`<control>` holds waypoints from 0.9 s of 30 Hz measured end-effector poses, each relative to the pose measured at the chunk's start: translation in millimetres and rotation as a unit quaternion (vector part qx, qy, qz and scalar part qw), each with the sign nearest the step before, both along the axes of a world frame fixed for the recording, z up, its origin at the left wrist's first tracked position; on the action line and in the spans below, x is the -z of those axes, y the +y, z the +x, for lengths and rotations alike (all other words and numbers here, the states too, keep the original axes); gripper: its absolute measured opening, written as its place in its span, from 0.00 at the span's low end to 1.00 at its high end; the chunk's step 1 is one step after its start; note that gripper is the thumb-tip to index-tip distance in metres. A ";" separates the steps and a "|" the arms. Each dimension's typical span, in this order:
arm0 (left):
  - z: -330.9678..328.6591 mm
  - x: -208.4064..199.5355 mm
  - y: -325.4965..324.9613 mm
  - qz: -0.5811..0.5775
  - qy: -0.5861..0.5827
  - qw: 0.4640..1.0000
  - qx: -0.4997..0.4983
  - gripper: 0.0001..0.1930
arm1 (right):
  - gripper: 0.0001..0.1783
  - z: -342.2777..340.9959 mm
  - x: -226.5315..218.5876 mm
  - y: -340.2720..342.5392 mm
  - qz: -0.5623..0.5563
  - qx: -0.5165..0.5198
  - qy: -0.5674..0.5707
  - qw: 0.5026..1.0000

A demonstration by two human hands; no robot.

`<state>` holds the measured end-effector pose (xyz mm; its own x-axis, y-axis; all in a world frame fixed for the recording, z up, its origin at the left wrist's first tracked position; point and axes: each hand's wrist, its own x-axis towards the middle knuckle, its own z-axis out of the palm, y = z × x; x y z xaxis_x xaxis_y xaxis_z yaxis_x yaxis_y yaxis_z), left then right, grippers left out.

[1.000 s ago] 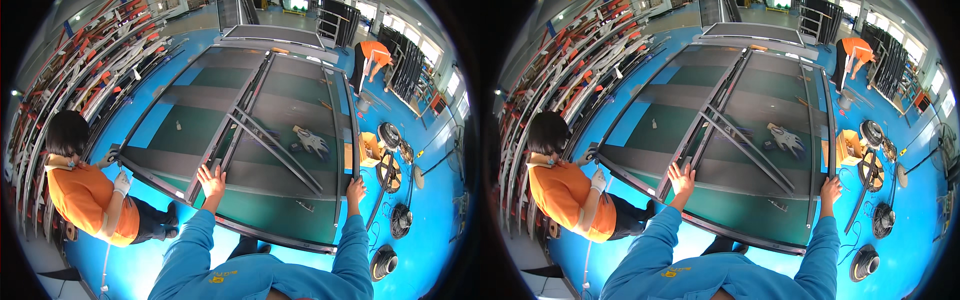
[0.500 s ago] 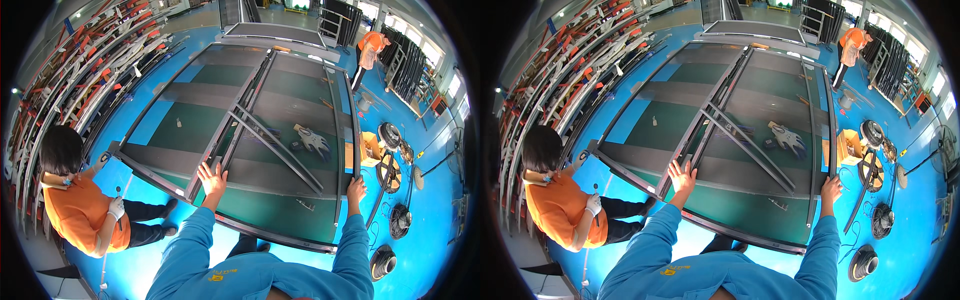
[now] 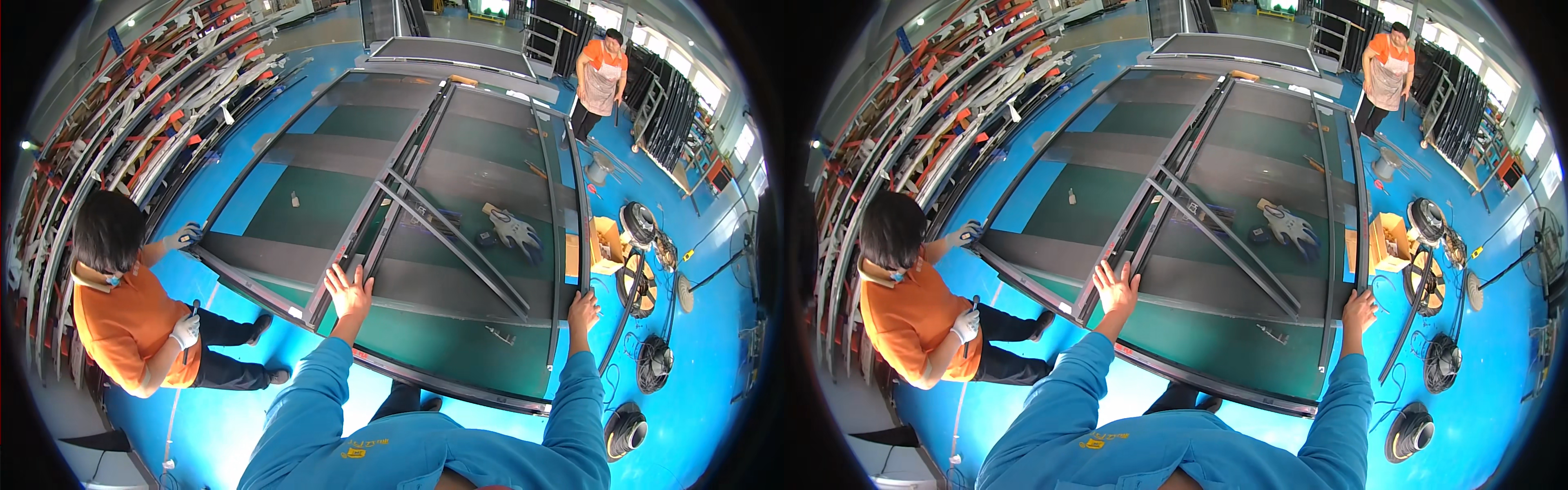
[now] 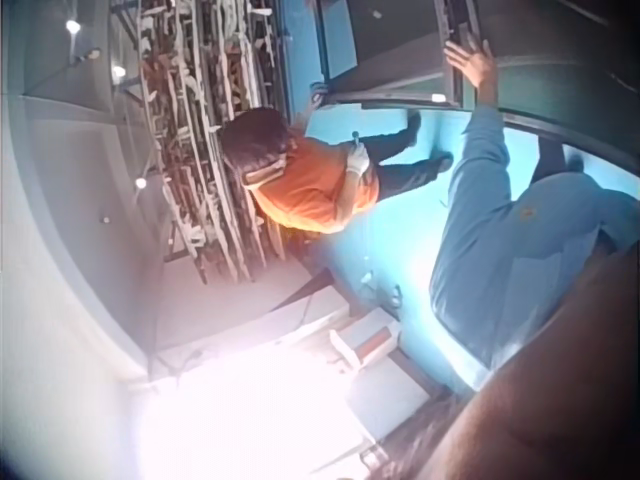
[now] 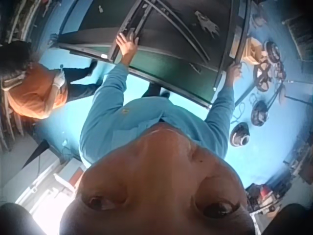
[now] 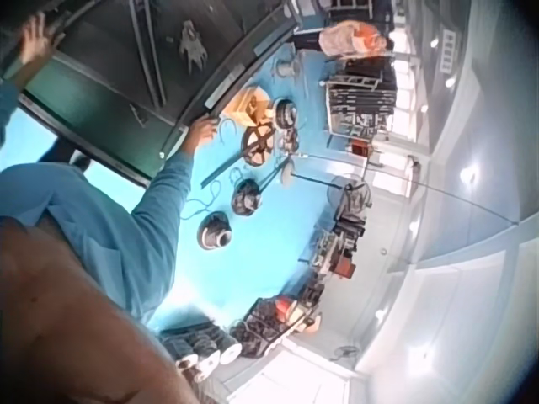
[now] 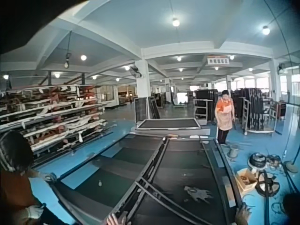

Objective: The person lifts and positions a window frame on the assembly table, then holds it steady by hand while a coworker hammers the frame corners.

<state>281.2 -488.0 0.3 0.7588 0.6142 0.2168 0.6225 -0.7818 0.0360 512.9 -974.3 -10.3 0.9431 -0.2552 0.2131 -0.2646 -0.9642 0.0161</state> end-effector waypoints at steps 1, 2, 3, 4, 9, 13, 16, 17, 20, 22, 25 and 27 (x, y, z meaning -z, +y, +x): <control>0.1 0.4 0.2 0.001 0.002 1.000 0.000 0.26 | 0.20 0.0 -0.3 -0.2 0.001 0.001 0.001 1.000; 0.3 0.8 0.4 0.002 0.003 1.000 -0.001 0.26 | 0.20 -0.2 -0.5 -0.4 0.001 0.001 0.002 1.000; 0.4 1.1 0.5 0.003 0.005 1.000 -0.001 0.26 | 0.20 -0.3 -0.4 -0.7 0.002 0.002 0.003 1.000; 0.6 0.9 0.5 0.004 0.007 1.000 -0.002 0.26 | 0.20 -0.4 -0.2 -1.0 0.003 0.002 0.004 1.000; 1.6 -1.9 -2.5 -0.001 0.032 0.999 -0.017 0.26 | 0.19 -1.0 4.2 -2.2 -0.019 -0.006 -0.038 0.999; -0.5 2.2 0.4 0.005 0.008 1.000 -0.007 0.26 | 0.19 -1.8 1.9 -0.4 -0.014 -0.010 -0.033 0.999; -1.3 2.0 0.6 0.006 -0.002 1.000 -0.004 0.25 | 0.19 -1.1 3.2 -0.7 -0.015 -0.013 -0.032 0.999; -0.8 1.0 0.3 0.007 -0.004 1.000 -0.002 0.25 | 0.19 -0.8 4.4 -1.7 -0.016 -0.012 -0.033 0.999; -0.4 -2.1 -0.6 0.008 -0.007 1.000 -0.002 0.25 | 0.19 0.8 7.5 -3.3 -0.018 -0.013 -0.034 0.999; 0.0 -4.5 -1.8 0.005 -0.004 1.000 -0.002 0.26 | 0.19 1.4 8.9 -4.4 -0.023 -0.013 -0.041 0.999; -0.1 -5.5 -1.5 0.002 -0.001 1.000 -0.002 0.26 | 0.19 2.1 10.4 -5.6 -0.029 -0.013 -0.048 0.998; 0.3 -3.6 -1.4 0.004 -0.005 1.000 -0.003 0.26 | 0.19 2.0 11.6 -7.0 -0.040 -0.019 -0.057 0.997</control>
<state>281.6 -489.4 3.8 0.7530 0.6170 0.2287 0.6267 -0.7784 0.0367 515.0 -981.3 -21.9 0.9203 -0.1985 0.3372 -0.2332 -0.9702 0.0652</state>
